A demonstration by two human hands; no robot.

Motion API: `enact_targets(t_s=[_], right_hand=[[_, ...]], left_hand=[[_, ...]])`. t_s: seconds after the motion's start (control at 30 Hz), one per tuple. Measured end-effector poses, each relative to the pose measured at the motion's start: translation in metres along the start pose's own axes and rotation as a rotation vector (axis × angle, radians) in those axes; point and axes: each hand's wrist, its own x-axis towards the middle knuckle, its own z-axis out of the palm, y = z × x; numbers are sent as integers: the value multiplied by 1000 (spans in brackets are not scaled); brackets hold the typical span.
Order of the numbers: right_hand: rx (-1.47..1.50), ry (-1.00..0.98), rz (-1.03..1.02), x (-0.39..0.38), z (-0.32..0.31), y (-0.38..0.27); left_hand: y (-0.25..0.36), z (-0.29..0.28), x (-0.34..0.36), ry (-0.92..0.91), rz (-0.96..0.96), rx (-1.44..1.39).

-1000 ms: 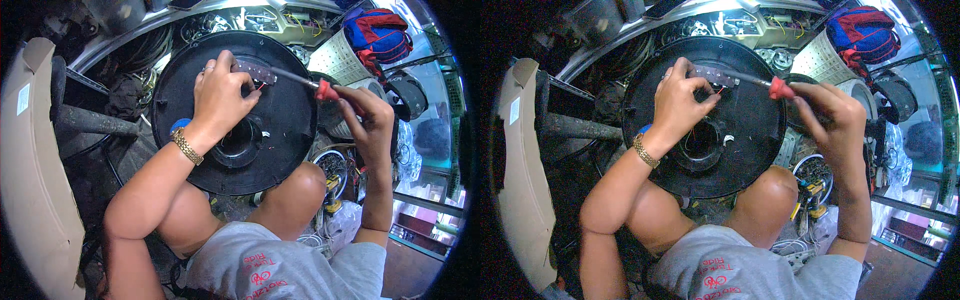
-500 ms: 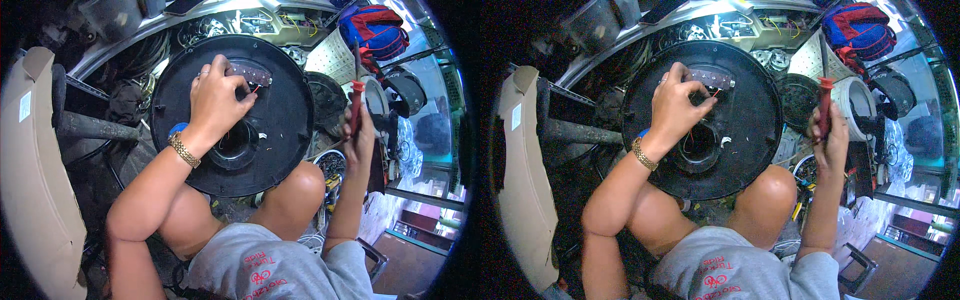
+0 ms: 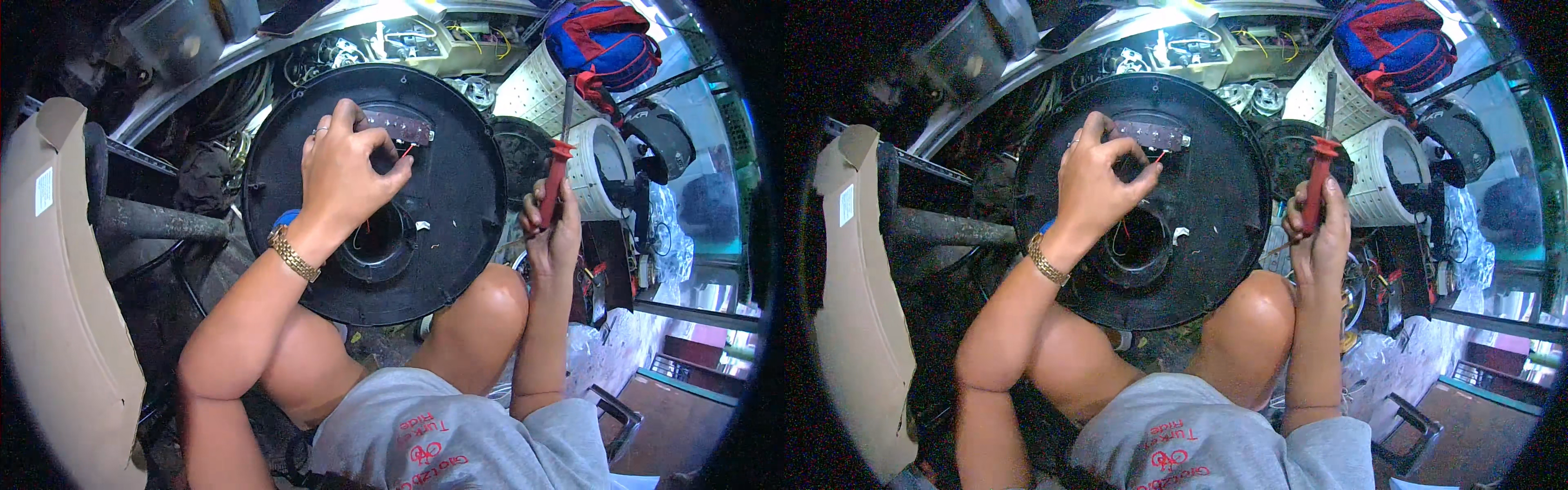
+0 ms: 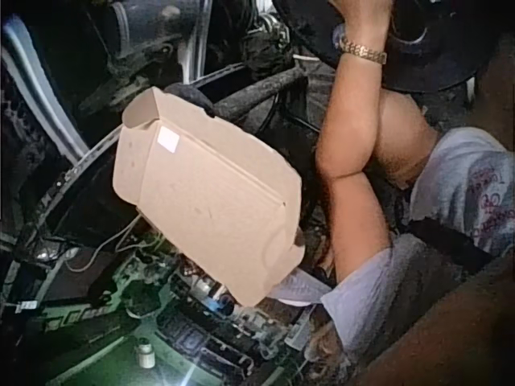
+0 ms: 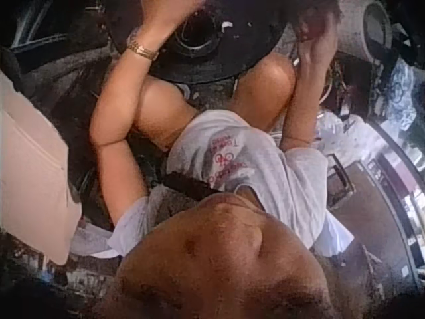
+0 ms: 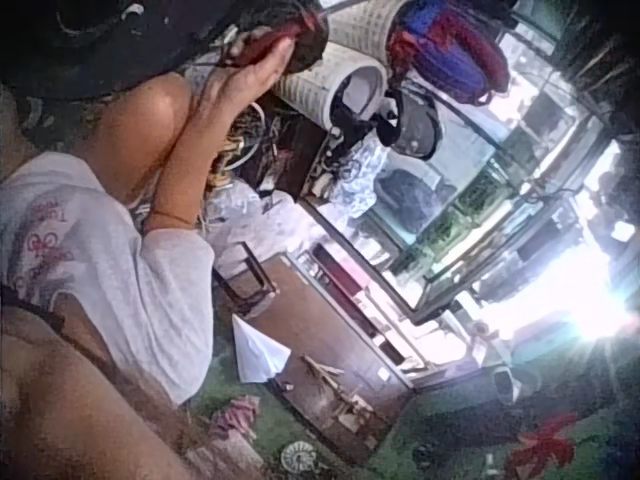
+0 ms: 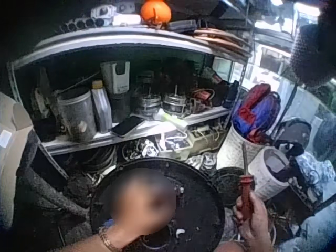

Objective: The person solders wires to a circuit board on a circular plastic base using pliers and a soldering iron before setting the soldering iron aside.

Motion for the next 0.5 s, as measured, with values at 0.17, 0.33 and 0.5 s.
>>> enact_targets(t_s=[0.17, 0.33, 0.5], right_hand=[[17, -75, 60, -4, 1, 8], [47, 39, 64, -7, 6, 11], [10, -8, 63, -7, 3, 13]], left_hand=[[1, -4, 0, -13, -15, 1], [0, -2, 1, -26, -46, -17], [1, -2, 1, -26, -46, -6]])
